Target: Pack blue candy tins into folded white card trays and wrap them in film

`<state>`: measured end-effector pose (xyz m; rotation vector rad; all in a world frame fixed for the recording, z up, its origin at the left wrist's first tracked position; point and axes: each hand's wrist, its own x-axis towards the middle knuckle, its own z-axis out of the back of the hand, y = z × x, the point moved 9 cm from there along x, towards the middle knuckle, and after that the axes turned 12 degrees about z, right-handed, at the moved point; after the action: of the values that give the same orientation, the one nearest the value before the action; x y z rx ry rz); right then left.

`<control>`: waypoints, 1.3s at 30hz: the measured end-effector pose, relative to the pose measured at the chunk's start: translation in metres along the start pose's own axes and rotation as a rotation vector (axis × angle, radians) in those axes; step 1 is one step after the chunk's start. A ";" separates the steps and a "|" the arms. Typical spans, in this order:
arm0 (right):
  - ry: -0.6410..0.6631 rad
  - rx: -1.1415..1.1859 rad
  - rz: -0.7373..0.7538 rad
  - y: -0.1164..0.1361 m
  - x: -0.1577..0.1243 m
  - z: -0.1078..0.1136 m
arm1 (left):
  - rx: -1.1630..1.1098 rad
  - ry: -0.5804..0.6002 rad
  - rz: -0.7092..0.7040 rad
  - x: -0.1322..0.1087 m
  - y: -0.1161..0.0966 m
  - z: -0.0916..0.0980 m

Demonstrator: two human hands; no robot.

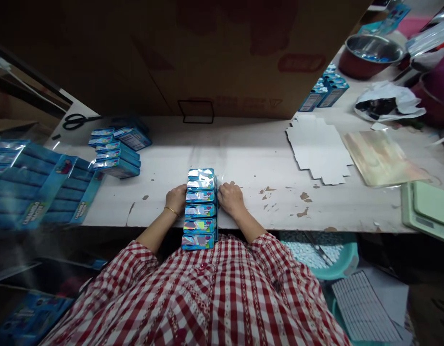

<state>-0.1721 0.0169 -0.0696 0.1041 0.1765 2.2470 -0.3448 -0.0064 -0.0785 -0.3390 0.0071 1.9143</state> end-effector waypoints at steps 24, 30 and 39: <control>-0.340 0.086 0.300 0.051 -0.100 0.017 | -0.266 -0.264 -0.226 -0.125 0.028 0.001; -0.494 -0.075 0.317 0.074 -0.098 0.060 | -0.280 -0.519 -0.370 -0.137 0.014 0.036; -0.645 -0.175 0.632 0.100 -0.135 0.075 | -0.266 -0.620 -0.592 -0.182 0.013 0.034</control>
<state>-0.1537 -0.1431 0.0191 0.8779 -0.4602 2.6941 -0.3054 -0.1726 -0.0049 0.0899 -0.6891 1.3583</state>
